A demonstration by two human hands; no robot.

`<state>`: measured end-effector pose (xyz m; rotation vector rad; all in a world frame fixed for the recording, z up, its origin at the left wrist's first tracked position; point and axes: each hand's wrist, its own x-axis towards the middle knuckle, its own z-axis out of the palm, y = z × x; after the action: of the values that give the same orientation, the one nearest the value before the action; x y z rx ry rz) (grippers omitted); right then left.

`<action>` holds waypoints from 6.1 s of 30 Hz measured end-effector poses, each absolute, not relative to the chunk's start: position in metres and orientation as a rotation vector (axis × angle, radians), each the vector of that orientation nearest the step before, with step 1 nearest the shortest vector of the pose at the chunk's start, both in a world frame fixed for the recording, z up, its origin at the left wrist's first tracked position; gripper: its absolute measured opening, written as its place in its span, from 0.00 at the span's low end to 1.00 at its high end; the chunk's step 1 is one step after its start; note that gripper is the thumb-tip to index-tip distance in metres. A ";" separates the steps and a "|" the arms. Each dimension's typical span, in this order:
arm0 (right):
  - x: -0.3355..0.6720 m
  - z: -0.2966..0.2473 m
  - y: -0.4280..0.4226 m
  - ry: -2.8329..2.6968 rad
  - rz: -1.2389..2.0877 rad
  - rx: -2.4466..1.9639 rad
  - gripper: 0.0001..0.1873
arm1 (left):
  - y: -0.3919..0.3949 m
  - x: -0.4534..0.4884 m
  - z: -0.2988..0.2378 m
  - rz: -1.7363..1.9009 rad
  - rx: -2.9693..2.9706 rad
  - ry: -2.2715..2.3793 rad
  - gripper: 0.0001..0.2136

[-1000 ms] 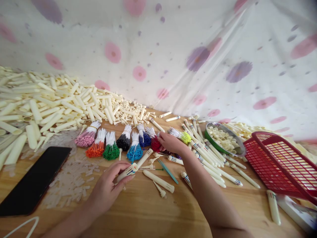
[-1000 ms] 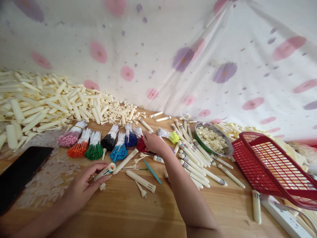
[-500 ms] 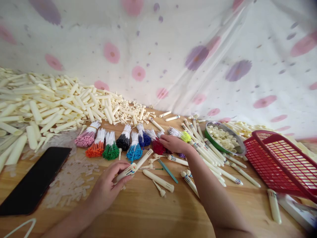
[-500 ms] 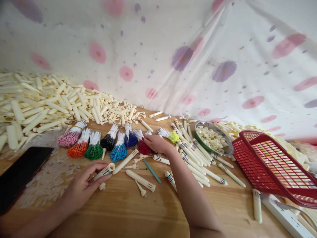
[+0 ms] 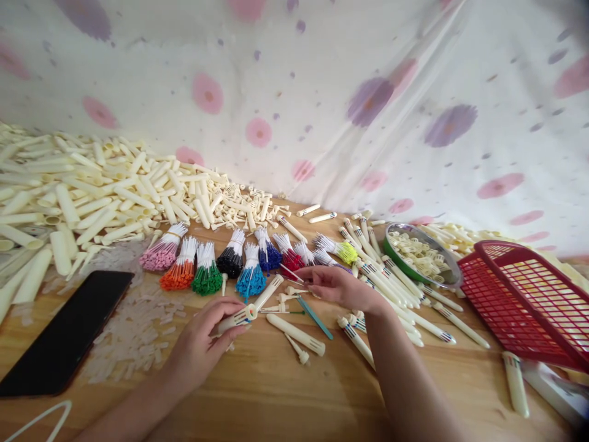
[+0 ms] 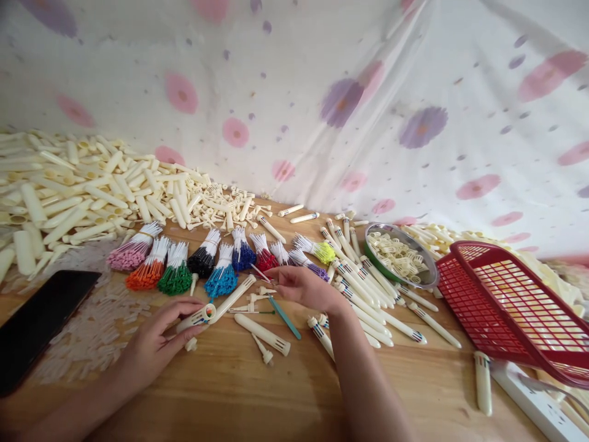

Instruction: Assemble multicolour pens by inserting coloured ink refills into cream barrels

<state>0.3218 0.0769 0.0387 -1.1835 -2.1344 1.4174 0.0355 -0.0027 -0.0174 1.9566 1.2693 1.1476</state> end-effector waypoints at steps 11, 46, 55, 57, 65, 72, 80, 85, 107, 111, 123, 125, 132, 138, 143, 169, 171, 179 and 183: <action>0.312 0.065 0.039 -2.442 1.291 -1.150 0.12 | -0.002 0.026 -0.014 1.052 2.417 1.221 0.15; 0.283 0.060 0.033 -2.645 0.944 -1.045 0.08 | -0.006 0.036 -0.011 1.039 2.382 1.205 0.19; 0.245 0.028 0.021 -2.193 0.728 -1.056 0.15 | -0.006 0.035 -0.009 1.183 2.364 1.360 0.16; 0.242 0.027 0.018 -2.052 0.909 -1.077 0.17 | -0.006 0.034 -0.008 1.216 2.343 1.385 0.15; 0.236 0.029 0.010 -1.501 1.593 -1.131 0.18 | -0.006 0.034 -0.005 1.315 2.284 1.427 0.06; 0.227 0.024 0.001 -1.365 1.651 -1.185 0.18 | -0.006 0.032 -0.008 1.378 2.273 1.443 0.03; 0.225 0.027 -0.003 -1.826 0.911 -1.111 0.09 | -0.007 0.036 -0.010 1.348 2.212 1.407 0.04; 0.219 0.017 -0.002 -1.649 0.974 -1.057 0.08 | -0.008 0.036 -0.014 1.327 2.132 1.413 0.04; 0.219 0.011 0.013 -1.264 1.450 -1.202 0.10 | -0.006 0.035 -0.016 1.380 2.217 1.381 0.06; 0.259 0.021 0.028 -2.182 0.722 -1.566 0.07 | -0.006 0.034 -0.021 1.376 1.899 1.309 0.07; 0.292 0.008 0.026 -2.467 0.252 -2.126 0.01 | -0.003 0.036 -0.019 1.387 1.744 1.264 0.08; 0.295 0.021 0.023 -2.448 0.297 -2.109 0.01 | -0.004 0.036 -0.018 1.396 1.785 1.283 0.08; 0.270 0.051 0.003 -2.199 0.703 -1.454 0.04 | -0.003 0.033 -0.020 1.388 1.956 1.372 0.07; 0.235 0.050 0.000 -2.134 0.663 -1.343 0.04 | -0.004 0.029 -0.025 1.395 2.032 1.424 0.07; 0.228 0.048 0.000 -2.112 0.655 -1.357 0.05 | -0.004 0.027 -0.024 1.470 2.091 1.459 0.08; 0.236 0.055 0.004 -2.237 0.632 -1.359 0.06 | -0.005 0.032 -0.017 1.415 2.072 1.438 0.04; 0.239 0.054 0.006 -2.258 0.592 -1.321 0.06 | -0.005 0.032 -0.017 1.384 2.099 1.400 0.05; 0.245 0.056 0.010 -2.355 0.454 -1.193 0.08 | -0.005 0.029 -0.012 1.239 2.308 1.217 0.14; 0.244 0.055 0.007 -2.311 0.476 -1.187 0.08 | -0.004 0.029 -0.010 1.242 2.354 1.154 0.14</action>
<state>0.2441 0.0068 0.0554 -1.1870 -2.3114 0.4758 0.0292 -0.0039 -0.0095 2.3540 1.1542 1.2416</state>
